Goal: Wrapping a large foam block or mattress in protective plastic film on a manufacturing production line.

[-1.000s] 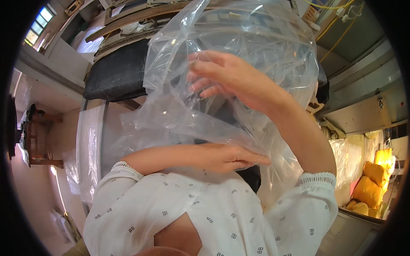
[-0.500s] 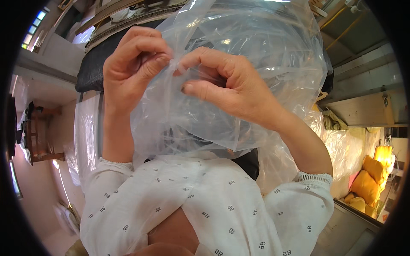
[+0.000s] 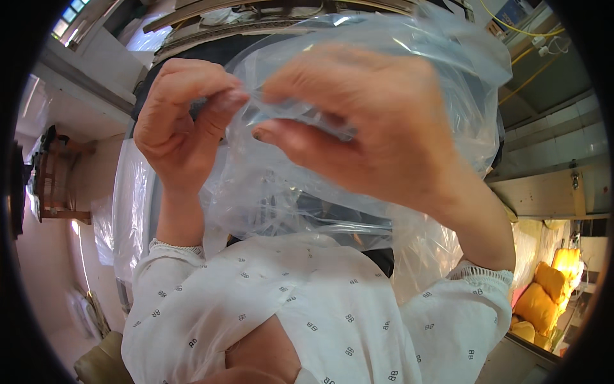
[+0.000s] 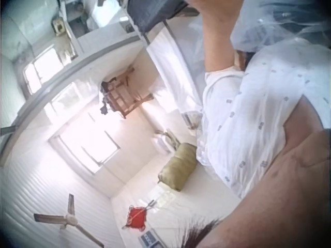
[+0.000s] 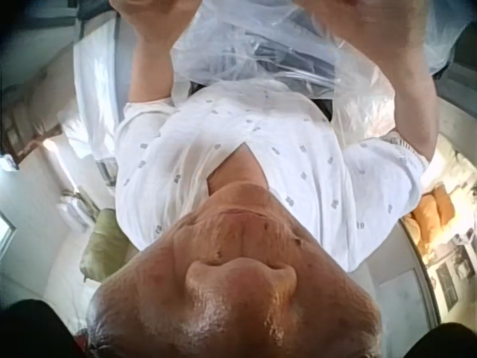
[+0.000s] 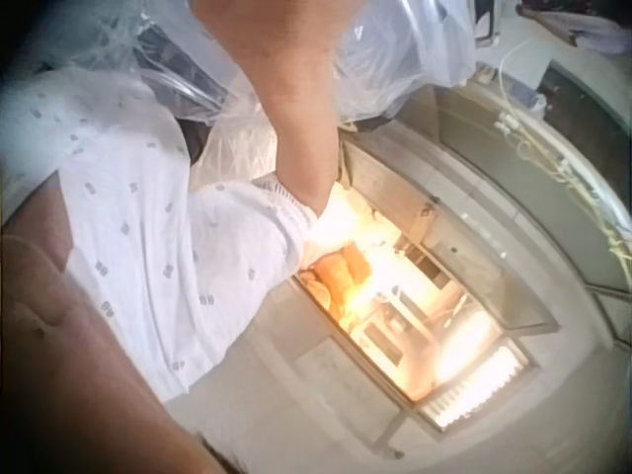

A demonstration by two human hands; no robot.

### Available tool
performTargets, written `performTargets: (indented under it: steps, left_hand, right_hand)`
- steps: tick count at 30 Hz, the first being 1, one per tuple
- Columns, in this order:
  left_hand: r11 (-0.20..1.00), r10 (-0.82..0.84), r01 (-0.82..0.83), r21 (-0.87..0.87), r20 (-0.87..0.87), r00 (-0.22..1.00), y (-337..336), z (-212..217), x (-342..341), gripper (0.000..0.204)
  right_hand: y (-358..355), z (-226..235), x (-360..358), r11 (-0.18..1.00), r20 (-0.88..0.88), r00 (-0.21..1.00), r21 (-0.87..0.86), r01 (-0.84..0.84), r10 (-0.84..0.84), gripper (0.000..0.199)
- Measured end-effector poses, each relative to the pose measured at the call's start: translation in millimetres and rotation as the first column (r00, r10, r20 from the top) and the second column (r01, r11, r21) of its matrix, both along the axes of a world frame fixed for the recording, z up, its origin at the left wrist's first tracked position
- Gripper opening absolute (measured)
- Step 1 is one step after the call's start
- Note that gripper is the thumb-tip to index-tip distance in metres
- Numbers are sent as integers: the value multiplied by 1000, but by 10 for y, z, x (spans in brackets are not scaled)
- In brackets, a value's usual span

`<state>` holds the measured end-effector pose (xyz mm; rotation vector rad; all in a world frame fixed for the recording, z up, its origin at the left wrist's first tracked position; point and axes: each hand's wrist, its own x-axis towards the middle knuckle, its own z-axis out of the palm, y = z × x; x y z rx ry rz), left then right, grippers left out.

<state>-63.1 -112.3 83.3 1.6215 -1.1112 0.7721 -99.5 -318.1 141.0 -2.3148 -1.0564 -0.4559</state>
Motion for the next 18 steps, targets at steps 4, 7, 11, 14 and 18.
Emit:
performTargets:
  steps: [4, 7, 11, 14, 18]
  left_hand:
    - [991, 12, -12, -137, -7, 1000, 110, 44, 30, 24]
    - [937, 29, -50, -345, -68, 997, 95, 126, 58, 16]
    - [909, 40, -59, -413, -54, 998, 461, 114, 262, 14]
    - [785, 189, -286, -550, -228, 955, 915, 315, 247, 17]
    - [652, 726, -725, -221, -93, 682, 2556, 225, 736, 16]
  right_hand:
    - [-53, 311, 267, 989, 536, 836, -21, 149, -115, 31]
    - [-139, 482, 338, 989, 247, 968, -127, 69, -36, 21]
    - [-155, 515, 235, 979, -659, 746, -201, -46, -100, 19]
    - [-359, 349, 226, 943, -677, 708, -330, -47, -201, 19]
    - [-791, -64, 62, 913, -934, 330, -245, -327, -133, 21]
